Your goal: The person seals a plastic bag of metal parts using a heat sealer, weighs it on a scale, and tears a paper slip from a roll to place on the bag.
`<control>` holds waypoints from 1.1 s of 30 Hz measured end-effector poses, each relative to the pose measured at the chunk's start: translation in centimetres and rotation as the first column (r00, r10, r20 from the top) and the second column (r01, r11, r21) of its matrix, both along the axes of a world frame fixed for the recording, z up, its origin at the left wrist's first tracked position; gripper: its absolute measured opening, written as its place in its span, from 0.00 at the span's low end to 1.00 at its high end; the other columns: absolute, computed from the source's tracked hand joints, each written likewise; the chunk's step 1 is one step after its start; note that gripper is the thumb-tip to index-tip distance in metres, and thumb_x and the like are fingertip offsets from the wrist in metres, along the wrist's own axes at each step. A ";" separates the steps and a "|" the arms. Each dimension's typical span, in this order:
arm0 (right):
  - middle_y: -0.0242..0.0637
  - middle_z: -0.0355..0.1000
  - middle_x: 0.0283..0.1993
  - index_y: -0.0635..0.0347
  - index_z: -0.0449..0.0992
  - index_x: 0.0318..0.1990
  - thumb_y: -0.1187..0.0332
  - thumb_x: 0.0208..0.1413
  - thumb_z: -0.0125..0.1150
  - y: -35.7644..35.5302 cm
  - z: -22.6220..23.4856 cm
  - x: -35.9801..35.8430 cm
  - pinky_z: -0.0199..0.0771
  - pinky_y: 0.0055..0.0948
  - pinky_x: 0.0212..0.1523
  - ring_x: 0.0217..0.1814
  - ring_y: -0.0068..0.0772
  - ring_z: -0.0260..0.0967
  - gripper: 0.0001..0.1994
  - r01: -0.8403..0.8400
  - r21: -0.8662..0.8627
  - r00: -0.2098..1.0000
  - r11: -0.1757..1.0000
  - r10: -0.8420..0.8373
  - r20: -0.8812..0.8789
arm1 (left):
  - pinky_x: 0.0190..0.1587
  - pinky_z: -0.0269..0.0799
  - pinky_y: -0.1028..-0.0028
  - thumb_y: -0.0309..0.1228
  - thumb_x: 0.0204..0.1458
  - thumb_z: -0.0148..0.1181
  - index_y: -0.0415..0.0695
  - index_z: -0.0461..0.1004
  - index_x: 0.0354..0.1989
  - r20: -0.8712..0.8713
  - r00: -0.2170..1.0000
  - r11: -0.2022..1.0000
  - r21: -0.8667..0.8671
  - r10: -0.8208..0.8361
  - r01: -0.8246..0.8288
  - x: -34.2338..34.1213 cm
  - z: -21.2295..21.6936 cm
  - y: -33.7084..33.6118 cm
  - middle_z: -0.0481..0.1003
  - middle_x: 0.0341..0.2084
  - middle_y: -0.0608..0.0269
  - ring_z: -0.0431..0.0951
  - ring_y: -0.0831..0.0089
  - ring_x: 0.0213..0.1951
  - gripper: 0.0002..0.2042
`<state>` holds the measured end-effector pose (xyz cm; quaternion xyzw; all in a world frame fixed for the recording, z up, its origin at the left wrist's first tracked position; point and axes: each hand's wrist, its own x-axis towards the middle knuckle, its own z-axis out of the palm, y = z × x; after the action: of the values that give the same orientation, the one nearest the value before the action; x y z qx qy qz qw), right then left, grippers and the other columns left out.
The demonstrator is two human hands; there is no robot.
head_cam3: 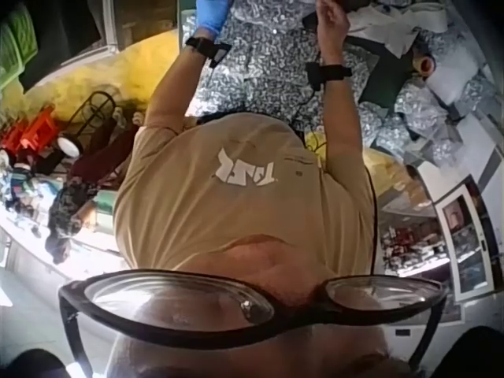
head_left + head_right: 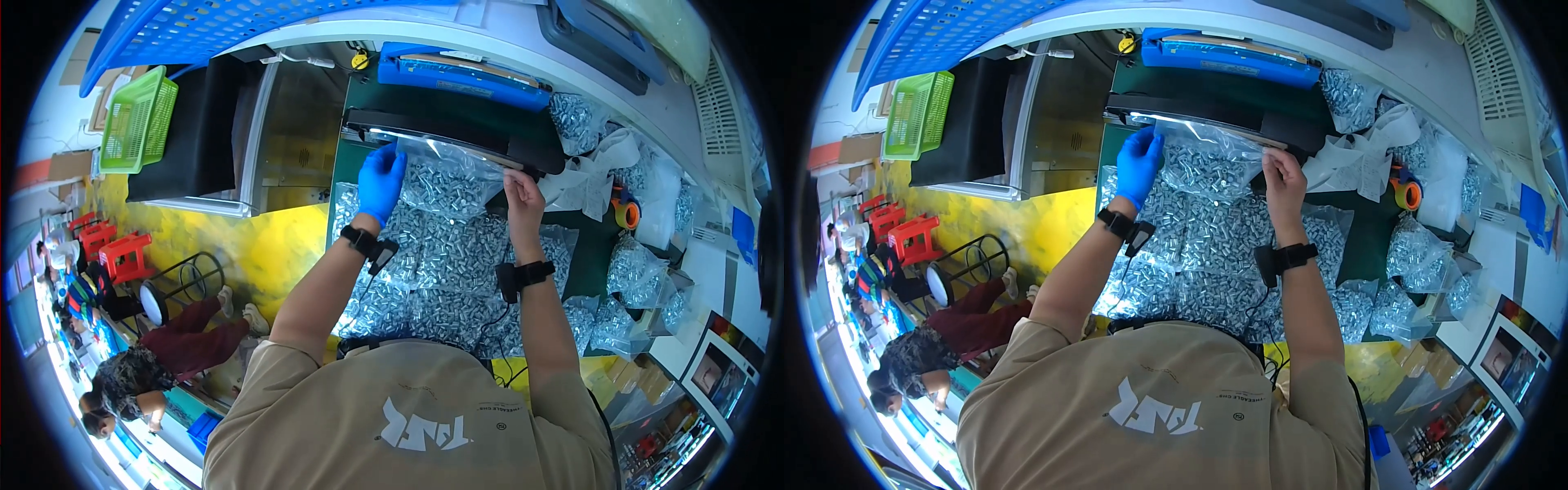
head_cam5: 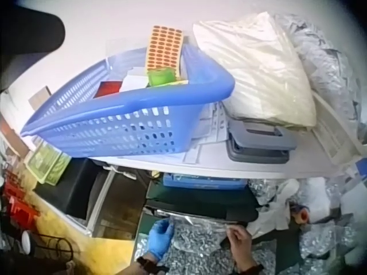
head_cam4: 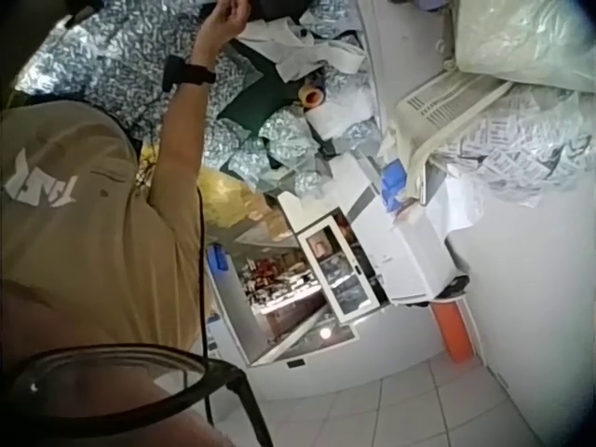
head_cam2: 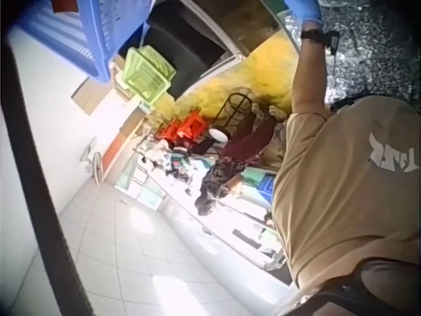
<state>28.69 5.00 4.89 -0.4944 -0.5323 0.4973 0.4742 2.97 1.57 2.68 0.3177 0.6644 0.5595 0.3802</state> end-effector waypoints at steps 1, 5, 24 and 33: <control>0.31 0.73 0.41 0.64 0.76 0.43 0.71 0.60 0.58 0.0 -0.1 0.0 0.68 0.16 0.45 0.43 0.17 0.70 0.08 -0.004 0.001 1.000 1.000 0.004 0.001 | 0.42 0.71 0.76 0.30 0.54 0.61 0.39 0.77 0.40 -0.080 0.997 0.999 -0.041 0.011 -0.014 0.0 -0.2 0.8 0.78 0.35 0.64 0.75 0.77 0.37 0.08; 0.32 0.74 0.44 0.64 0.76 0.44 0.70 0.60 0.57 0.0 -0.2 0.0 0.68 0.19 0.51 0.47 0.21 0.70 0.08 -0.008 -0.018 0.999 1.000 0.008 0.036 | 0.39 0.69 0.78 0.30 0.54 0.62 0.40 0.78 0.37 -0.045 0.998 0.993 -0.115 0.036 -0.041 -0.5 -0.9 2.6 0.77 0.31 0.68 0.74 0.80 0.33 0.07; 0.34 0.75 0.45 0.64 0.76 0.45 0.65 0.59 0.58 -0.7 -1.4 1.2 0.65 0.23 0.53 0.49 0.24 0.69 0.12 0.059 -0.228 0.995 0.972 -0.076 -0.066 | 0.39 0.66 0.81 0.30 0.55 0.61 0.44 0.77 0.39 0.344 0.937 0.998 0.031 -0.063 0.056 -1.0 0.2 -1.0 0.75 0.30 0.73 0.71 0.83 0.34 0.06; 0.34 0.76 0.44 0.66 0.76 0.46 0.68 0.58 0.60 -0.3 -1.7 0.0 0.68 0.23 0.48 0.45 0.23 0.71 0.12 -0.026 -0.145 0.992 0.989 0.007 -0.127 | 0.44 0.71 0.76 0.28 0.55 0.60 0.44 0.78 0.43 0.040 0.931 0.927 -0.083 -0.364 0.366 -2.2 -0.2 -0.1 0.78 0.34 0.68 0.76 0.77 0.38 0.09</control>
<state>28.68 4.75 3.16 -0.4911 -0.4675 0.5690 0.4653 0.74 1.49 2.53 0.4118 0.6135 0.4525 0.4993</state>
